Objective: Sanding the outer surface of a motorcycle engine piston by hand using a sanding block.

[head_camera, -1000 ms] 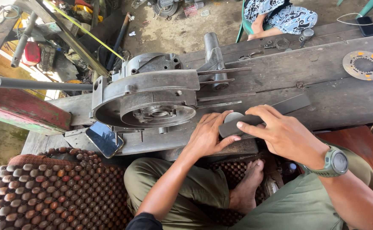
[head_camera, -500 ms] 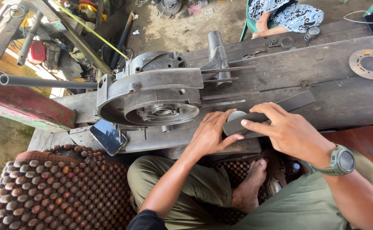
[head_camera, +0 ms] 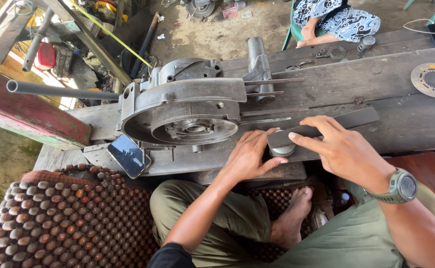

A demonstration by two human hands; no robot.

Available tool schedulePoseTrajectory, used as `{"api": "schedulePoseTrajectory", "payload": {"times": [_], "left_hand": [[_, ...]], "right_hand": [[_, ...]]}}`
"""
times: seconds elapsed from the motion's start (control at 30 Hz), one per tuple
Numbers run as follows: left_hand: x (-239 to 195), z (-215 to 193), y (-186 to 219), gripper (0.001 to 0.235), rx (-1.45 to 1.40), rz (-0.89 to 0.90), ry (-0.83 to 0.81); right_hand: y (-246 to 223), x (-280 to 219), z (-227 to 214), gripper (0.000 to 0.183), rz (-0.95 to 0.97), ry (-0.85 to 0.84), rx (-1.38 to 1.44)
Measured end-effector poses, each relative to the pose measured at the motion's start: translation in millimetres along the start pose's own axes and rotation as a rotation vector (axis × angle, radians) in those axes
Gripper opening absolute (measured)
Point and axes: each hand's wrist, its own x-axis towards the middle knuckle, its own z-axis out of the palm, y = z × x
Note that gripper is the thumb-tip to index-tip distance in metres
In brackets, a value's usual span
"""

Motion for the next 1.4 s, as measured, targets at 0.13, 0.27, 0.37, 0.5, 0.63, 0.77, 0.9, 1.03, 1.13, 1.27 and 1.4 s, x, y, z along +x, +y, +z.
{"api": "schedulePoseTrajectory", "payload": {"times": [0.13,0.27,0.37,0.5,0.63,0.77,0.9,1.03,1.13,1.27,1.4], "left_hand": [[0.3,-0.1,-0.5,0.080,-0.017,-0.006,-0.012],[-0.7,2.0,-1.0,0.079,-0.018,-0.025,-0.003],[0.1,2.1,-0.7,0.081,-0.013,-0.029,-0.011],[-0.2,4.0,-1.3,0.082,-0.022,-0.041,-0.019],[1.5,2.2,0.3,0.080,0.004,-0.013,-0.010],[2.4,2.2,0.3,0.080,-0.003,-0.013,-0.009],[2.4,2.7,0.2,0.078,0.013,-0.016,-0.025],[3.6,0.8,3.0,0.079,0.017,-0.003,-0.013],[3.7,1.5,2.2,0.081,0.010,-0.017,-0.014],[3.9,4.2,0.5,0.077,0.028,0.015,-0.005],[4.4,4.7,2.0,0.079,0.011,0.024,0.027]], "right_hand": [[-10.6,2.2,-3.6,0.068,-0.089,0.035,0.098],[-5.5,0.6,-3.6,0.070,-0.066,0.016,0.054],[-3.4,-0.8,-1.5,0.072,-0.044,0.008,0.030],[-7.5,-1.1,-3.7,0.067,-0.098,0.024,0.061],[-2.5,-1.9,-4.6,0.069,-0.048,0.024,0.017],[-9.8,-0.3,-8.4,0.059,-0.065,0.073,-0.031],[-11.2,-0.5,-5.6,0.045,-0.146,0.125,0.046],[0.7,-3.1,-6.7,0.070,-0.017,0.020,-0.020],[-4.4,-1.9,-4.6,0.071,-0.046,0.066,-0.035],[-11.9,-0.1,-4.9,0.047,-0.127,0.118,0.078],[1.6,-3.5,-4.8,0.056,-0.031,0.080,-0.038]]}}
